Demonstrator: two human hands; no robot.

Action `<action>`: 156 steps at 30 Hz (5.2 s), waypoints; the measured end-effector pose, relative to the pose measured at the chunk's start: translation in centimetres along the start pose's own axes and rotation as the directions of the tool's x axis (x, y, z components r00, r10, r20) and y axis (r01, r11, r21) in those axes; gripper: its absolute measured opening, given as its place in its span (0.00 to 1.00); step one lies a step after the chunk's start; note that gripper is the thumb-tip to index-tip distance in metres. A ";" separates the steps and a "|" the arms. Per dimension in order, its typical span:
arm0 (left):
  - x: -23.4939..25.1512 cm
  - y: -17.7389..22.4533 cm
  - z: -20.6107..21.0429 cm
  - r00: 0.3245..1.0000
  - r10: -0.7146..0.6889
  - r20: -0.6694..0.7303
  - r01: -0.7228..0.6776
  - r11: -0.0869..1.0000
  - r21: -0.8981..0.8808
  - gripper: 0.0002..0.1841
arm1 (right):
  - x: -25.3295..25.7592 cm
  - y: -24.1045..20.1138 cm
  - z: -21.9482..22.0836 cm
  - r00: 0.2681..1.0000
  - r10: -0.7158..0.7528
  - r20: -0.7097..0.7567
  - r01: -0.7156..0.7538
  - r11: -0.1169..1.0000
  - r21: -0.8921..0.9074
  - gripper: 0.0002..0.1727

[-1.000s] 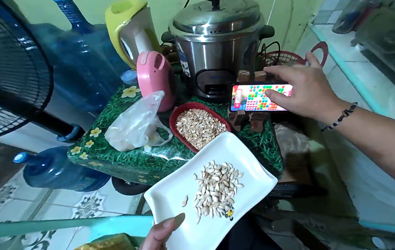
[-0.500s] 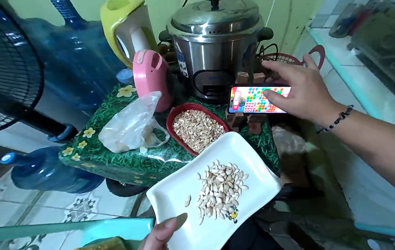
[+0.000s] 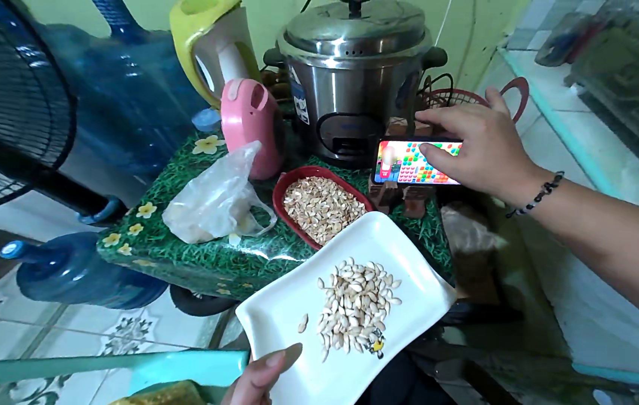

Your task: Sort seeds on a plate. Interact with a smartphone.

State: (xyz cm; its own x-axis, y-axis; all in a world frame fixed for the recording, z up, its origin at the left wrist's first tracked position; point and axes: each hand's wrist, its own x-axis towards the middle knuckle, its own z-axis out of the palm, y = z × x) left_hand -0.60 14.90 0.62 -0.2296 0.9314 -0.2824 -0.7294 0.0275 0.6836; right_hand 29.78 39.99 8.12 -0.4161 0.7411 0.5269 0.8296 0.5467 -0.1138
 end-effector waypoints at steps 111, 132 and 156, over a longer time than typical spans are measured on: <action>0.0 -0.1 0.3 1.000 0.019 0.006 -0.019 0.999 0.029 0.10 | -3.7 2.5 -0.9 0.996 0.051 0.070 -0.053 0.998 0.017 0.33; 0.0 -0.1 -0.1 0.999 0.029 0.039 -0.030 0.999 0.028 0.09 | -3.8 2.6 -1.2 0.993 0.070 0.095 -0.071 0.997 0.009 0.46; -0.1 -0.1 0.0 1.000 0.021 0.013 -0.021 1.000 0.016 0.09 | -3.9 2.7 -0.9 0.993 0.069 0.096 -0.070 0.998 0.006 0.40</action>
State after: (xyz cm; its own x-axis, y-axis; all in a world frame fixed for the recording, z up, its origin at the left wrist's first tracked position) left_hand -0.47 14.85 0.59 -0.2368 0.9363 -0.2593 -0.7140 0.0133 0.7000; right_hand 33.97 38.24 6.53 -0.3918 0.8109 0.4347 0.8545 0.4959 -0.1549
